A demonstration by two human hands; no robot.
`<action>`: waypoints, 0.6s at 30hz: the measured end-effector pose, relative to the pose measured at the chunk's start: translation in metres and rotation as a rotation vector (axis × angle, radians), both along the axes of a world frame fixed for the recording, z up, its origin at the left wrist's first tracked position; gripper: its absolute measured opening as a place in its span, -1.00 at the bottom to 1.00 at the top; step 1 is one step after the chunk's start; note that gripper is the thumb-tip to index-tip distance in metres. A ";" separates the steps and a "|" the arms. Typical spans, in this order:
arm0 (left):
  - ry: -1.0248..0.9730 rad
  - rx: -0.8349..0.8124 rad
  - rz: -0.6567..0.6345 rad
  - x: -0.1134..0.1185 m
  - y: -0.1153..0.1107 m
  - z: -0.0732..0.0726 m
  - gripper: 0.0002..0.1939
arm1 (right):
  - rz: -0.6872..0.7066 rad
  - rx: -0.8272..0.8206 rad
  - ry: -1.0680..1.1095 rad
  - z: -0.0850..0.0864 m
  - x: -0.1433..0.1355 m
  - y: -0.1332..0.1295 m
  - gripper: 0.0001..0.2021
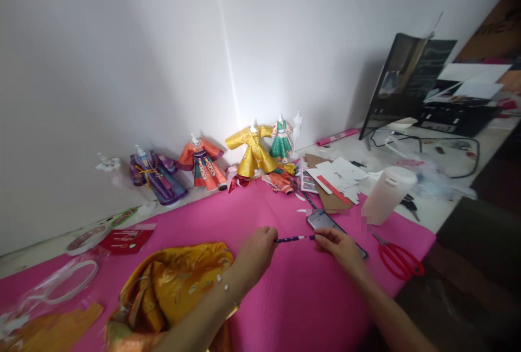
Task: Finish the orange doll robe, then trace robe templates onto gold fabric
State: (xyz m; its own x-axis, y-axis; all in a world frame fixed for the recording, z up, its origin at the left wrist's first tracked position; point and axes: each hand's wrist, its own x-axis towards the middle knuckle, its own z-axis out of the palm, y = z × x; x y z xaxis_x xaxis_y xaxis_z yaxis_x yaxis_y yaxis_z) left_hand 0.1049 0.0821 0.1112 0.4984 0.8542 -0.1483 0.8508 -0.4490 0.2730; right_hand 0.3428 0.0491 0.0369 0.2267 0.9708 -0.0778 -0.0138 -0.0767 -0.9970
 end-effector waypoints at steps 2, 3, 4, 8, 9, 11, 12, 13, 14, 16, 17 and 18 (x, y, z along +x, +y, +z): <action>0.004 0.008 -0.016 0.001 -0.002 0.003 -0.86 | -0.008 -0.005 0.033 -0.002 -0.002 -0.001 -0.37; 0.005 0.011 -0.020 0.002 -0.003 0.004 -0.87 | -0.011 -0.008 0.045 -0.003 -0.002 -0.001 -0.37; 0.006 0.013 -0.022 0.003 -0.003 0.004 -0.87 | -0.012 -0.010 0.054 -0.003 -0.003 -0.002 -0.38; 0.004 0.009 -0.021 0.004 -0.003 0.003 -0.87 | -0.008 -0.019 0.071 -0.002 -0.002 -0.004 -0.37; 0.002 0.007 -0.022 0.004 -0.003 0.003 -0.88 | -0.006 -0.021 0.073 -0.002 -0.002 -0.004 -0.37; -0.004 0.004 -0.022 0.004 -0.004 0.003 -0.88 | -0.003 -0.024 0.075 -0.001 -0.002 -0.005 -0.37; -0.007 0.003 -0.022 0.004 -0.005 0.003 -0.88 | 0.000 -0.024 0.075 -0.001 -0.002 -0.005 -0.38; -0.011 0.001 -0.022 0.004 -0.005 0.003 -0.88 | 0.002 -0.024 0.074 -0.001 -0.003 -0.005 -0.38; -0.016 0.000 -0.021 0.004 -0.005 0.003 -0.88 | 0.005 -0.023 0.072 -0.001 -0.003 -0.006 -0.38; -0.025 -0.001 -0.017 0.005 -0.006 0.002 -0.87 | 0.011 -0.020 0.065 -0.002 -0.002 -0.006 -0.38; -0.030 -0.003 -0.016 0.005 -0.006 0.002 -0.87 | 0.015 -0.018 0.060 -0.003 -0.002 -0.006 -0.38; -0.035 -0.005 -0.016 0.005 -0.005 0.002 -0.87 | 0.019 -0.015 0.055 -0.003 -0.002 -0.006 -0.38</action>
